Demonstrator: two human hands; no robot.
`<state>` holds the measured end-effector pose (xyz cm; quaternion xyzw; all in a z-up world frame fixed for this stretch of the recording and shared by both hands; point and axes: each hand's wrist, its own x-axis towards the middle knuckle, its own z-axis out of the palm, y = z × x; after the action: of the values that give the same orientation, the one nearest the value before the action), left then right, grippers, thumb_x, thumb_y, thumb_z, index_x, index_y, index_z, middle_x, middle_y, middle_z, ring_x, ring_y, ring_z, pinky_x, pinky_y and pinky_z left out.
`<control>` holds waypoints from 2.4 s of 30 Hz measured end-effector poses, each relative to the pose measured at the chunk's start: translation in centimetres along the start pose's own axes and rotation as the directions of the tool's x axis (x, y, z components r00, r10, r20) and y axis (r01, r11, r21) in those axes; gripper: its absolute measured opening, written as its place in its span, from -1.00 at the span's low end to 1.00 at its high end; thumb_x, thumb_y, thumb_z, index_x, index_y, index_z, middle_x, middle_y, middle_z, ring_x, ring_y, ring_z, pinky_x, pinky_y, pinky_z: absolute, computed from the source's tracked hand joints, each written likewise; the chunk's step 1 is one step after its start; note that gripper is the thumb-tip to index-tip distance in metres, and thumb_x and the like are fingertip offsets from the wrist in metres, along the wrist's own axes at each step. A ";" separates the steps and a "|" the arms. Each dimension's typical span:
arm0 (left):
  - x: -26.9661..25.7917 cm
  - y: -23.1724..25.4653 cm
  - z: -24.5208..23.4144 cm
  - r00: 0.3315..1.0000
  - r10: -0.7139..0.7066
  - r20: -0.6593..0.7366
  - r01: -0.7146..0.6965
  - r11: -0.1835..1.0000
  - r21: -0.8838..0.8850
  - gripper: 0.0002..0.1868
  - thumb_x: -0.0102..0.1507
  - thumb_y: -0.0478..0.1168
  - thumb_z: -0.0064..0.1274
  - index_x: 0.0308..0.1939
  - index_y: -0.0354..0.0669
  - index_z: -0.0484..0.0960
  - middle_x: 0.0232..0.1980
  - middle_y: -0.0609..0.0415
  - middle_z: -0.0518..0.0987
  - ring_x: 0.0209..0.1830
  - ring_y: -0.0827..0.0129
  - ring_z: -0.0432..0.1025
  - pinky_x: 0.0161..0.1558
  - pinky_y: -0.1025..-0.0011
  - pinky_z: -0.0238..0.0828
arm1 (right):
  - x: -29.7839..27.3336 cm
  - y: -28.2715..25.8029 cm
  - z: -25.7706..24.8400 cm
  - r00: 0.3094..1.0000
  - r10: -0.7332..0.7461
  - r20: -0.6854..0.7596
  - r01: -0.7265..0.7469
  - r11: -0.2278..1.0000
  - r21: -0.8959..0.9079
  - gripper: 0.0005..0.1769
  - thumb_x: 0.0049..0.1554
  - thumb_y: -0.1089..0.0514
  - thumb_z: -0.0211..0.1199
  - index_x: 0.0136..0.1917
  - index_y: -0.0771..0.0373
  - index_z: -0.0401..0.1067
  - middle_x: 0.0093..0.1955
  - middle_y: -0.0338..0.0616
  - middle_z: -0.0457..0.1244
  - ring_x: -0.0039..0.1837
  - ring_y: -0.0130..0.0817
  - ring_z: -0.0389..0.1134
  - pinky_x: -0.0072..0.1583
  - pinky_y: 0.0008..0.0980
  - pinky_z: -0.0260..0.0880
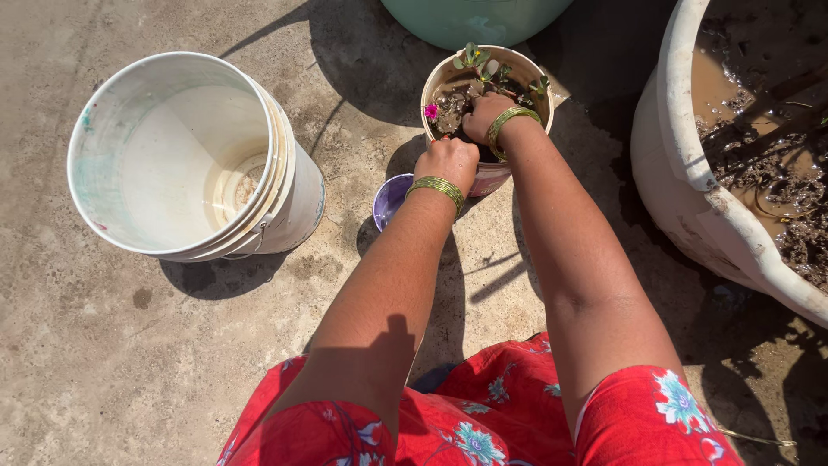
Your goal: The person waters a small plant in the ground, washes a container in a bucket of water, and then transplants a small green sprout into a pot of wet soil by hand.
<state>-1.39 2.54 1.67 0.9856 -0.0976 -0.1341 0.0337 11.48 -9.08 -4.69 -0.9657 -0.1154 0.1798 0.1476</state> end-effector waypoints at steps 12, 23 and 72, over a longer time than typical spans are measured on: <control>-0.2 -0.1 0.9 0.995 0.046 -0.094 -0.045 0.999 0.012 -0.82 0.27 -0.29 0.06 -0.10 -0.10 0.72 0.01 -0.04 0.66 0.13 0.17 0.54 -0.01 0.27 0.61 | -3.2 -2.5 -1.5 0.989 0.125 0.078 -0.108 0.974 -0.198 -0.08 0.12 -0.53 0.05 0.20 0.38 0.54 0.31 0.18 0.31 0.44 0.01 0.24 0.46 -0.04 0.14; -0.4 0.1 1.2 0.995 -0.024 -0.094 0.017 0.997 -0.079 -0.84 0.29 -0.29 0.05 -0.12 -0.10 0.73 0.03 -0.06 0.66 0.22 0.18 0.50 0.04 0.28 0.59 | -4.2 -3.0 -1.0 0.956 0.206 0.209 -0.151 0.956 -0.251 -0.17 0.21 -0.52 -0.04 0.23 0.21 0.59 0.26 0.10 0.37 0.39 -0.11 0.33 0.52 0.02 0.01; -0.9 -0.7 1.5 0.988 -0.039 -0.151 0.009 0.980 -0.196 -0.85 0.28 -0.33 0.06 -0.15 -0.19 0.74 0.06 -0.21 0.64 0.09 0.06 0.57 -0.05 0.19 0.63 | -9.1 -2.5 -7.3 0.996 0.072 0.046 -0.054 0.948 -0.315 -0.42 -0.06 -0.06 0.54 0.24 -0.05 0.55 0.15 -0.09 0.43 0.20 -0.14 0.44 0.22 -0.11 0.47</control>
<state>-2.52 3.31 0.45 0.9860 -0.0693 -0.0671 0.1360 5.62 -11.01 5.49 -0.9745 -0.1157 0.1915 -0.0167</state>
